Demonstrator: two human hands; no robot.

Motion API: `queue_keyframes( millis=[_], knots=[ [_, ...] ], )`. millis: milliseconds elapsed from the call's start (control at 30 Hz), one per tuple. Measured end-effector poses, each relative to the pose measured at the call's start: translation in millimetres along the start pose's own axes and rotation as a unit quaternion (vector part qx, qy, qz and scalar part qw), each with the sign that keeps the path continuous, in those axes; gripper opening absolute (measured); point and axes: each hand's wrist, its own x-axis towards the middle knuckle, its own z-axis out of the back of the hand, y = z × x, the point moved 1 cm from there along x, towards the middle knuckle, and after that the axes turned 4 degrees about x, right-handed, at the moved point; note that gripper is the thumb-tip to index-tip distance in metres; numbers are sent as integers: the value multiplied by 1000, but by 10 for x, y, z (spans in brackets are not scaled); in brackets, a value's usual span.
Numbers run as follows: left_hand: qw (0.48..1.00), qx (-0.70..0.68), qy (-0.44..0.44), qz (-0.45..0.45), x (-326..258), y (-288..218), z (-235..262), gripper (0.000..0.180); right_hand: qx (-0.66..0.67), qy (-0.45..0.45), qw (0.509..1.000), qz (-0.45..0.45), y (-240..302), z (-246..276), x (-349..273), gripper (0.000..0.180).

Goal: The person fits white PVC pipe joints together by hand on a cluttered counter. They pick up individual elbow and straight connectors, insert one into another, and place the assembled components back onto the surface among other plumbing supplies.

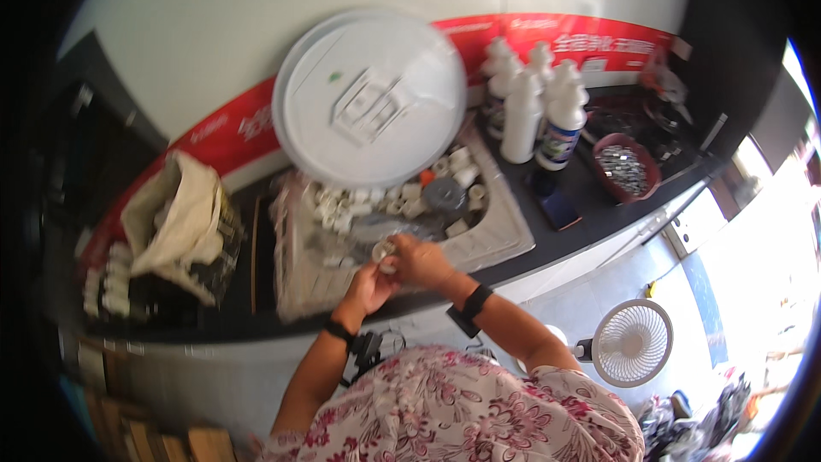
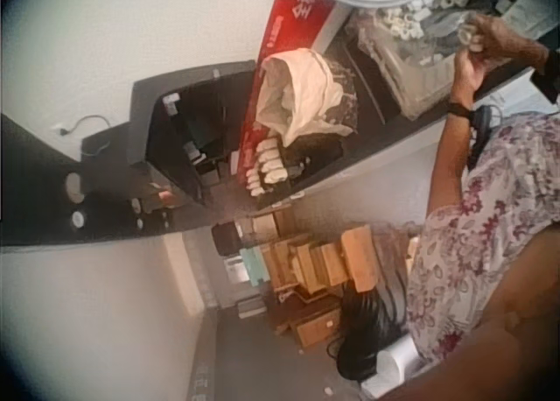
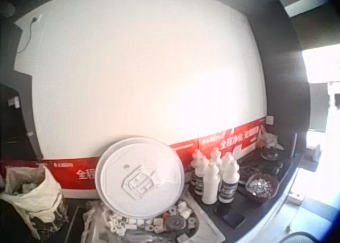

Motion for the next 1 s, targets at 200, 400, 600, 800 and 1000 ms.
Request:
queue_keyframes(
  millis=[200,400,600,800,1000],
  knots=[
    [995,85,24,-49,-33,34,-142,57,-88,21,994,-66,-129,-132,7,28],
    [987,114,-53,-101,-91,23,-155,39,19,35,998,-52,-218,-200,52,30],
    [987,110,4,-114,-216,-2,-114,40,60,19,997,41,118,-23,23,39],
    [994,76,47,-63,-75,34,-220,49,-30,110,993,12,-255,-103,47,43],
    [997,1,-1,-77,39,23,-105,40,-112,80,985,99,-55,27,203,34]
  ],
)
